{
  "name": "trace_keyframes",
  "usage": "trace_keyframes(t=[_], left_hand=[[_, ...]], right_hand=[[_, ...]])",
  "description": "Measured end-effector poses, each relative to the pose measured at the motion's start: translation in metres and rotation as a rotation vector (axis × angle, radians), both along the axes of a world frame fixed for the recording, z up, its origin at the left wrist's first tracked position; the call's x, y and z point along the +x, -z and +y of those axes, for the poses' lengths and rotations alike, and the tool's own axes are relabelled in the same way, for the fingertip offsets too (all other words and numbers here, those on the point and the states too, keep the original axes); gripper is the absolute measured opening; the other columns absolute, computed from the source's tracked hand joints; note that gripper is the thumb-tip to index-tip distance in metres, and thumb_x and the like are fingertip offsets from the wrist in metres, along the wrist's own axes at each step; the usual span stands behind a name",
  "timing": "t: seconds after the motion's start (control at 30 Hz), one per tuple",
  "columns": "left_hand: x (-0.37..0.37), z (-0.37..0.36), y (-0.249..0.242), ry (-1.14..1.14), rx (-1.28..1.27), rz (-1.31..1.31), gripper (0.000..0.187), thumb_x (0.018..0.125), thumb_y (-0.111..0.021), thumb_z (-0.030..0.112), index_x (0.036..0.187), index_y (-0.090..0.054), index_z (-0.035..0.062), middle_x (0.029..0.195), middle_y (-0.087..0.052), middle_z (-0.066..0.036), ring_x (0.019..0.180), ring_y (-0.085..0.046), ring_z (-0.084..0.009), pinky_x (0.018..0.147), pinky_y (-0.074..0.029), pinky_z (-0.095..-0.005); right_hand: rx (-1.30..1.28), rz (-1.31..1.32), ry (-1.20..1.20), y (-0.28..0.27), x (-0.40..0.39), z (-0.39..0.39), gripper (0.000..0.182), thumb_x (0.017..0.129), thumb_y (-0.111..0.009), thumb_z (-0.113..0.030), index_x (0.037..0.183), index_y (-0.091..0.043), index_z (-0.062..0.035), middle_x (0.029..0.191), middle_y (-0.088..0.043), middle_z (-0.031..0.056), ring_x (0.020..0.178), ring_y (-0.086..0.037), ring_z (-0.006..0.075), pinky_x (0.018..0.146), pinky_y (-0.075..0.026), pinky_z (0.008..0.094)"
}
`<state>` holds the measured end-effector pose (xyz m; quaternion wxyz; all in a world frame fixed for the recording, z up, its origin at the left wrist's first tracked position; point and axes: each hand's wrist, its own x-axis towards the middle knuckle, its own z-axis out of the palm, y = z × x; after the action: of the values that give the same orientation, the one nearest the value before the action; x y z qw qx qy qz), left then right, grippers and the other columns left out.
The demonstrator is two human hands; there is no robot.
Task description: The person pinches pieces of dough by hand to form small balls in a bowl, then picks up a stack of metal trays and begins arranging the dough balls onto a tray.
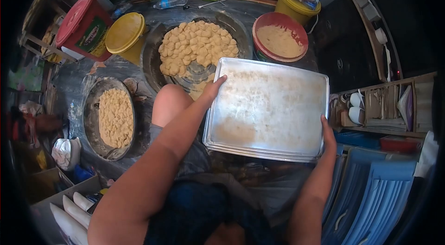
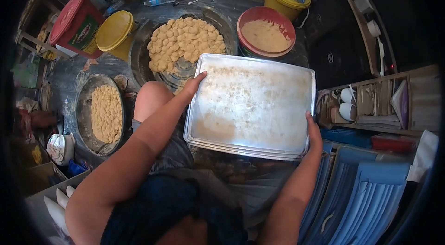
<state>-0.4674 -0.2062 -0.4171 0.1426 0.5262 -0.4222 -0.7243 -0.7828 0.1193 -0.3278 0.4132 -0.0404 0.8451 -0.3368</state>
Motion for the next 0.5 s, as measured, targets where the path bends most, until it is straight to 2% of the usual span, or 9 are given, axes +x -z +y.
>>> trace_keyframes(t=[0.2,0.27,0.5], left_hand=[[-0.001,-0.004,0.013,0.006,-0.001,0.009,0.067,0.075,-0.060,0.048,0.109,-0.053,-0.0098,0.096,-0.060,-0.020,0.082,-0.061,-0.0261,0.074,-0.047,-0.0317],[0.000,-0.004,0.017,0.006,0.008,-0.011,0.067,0.075,-0.060,0.048,0.109,-0.053,-0.0100,0.096,-0.060,-0.020,0.082,-0.061,-0.0263,0.074,-0.047,-0.0318],[-0.001,-0.001,0.005,-0.003,-0.033,-0.007,0.065,0.076,-0.059,0.047,0.109,-0.053,-0.0094,0.096,-0.060,-0.020,0.082,-0.061,-0.0263,0.074,-0.047,-0.0314]], right_hand=[[-0.015,-0.056,0.031,-0.019,0.013,-0.009,0.090,0.075,-0.049,-0.065,0.127,-0.039,0.0074,0.127,-0.045,0.0182,0.117,-0.043,0.0271,0.099,-0.028,0.0326],[-0.026,-0.048,0.030,-0.009,0.006,-0.004,0.089,0.075,-0.049,-0.065,0.127,-0.039,0.0073,0.127,-0.045,0.0182,0.117,-0.043,0.0271,0.099,-0.028,0.0325],[-0.078,-0.025,0.028,-0.009,0.008,-0.004,0.086,0.077,-0.049,-0.062,0.127,-0.040,0.0069,0.127,-0.045,0.0179,0.117,-0.042,0.0268,0.099,-0.028,0.0317]])
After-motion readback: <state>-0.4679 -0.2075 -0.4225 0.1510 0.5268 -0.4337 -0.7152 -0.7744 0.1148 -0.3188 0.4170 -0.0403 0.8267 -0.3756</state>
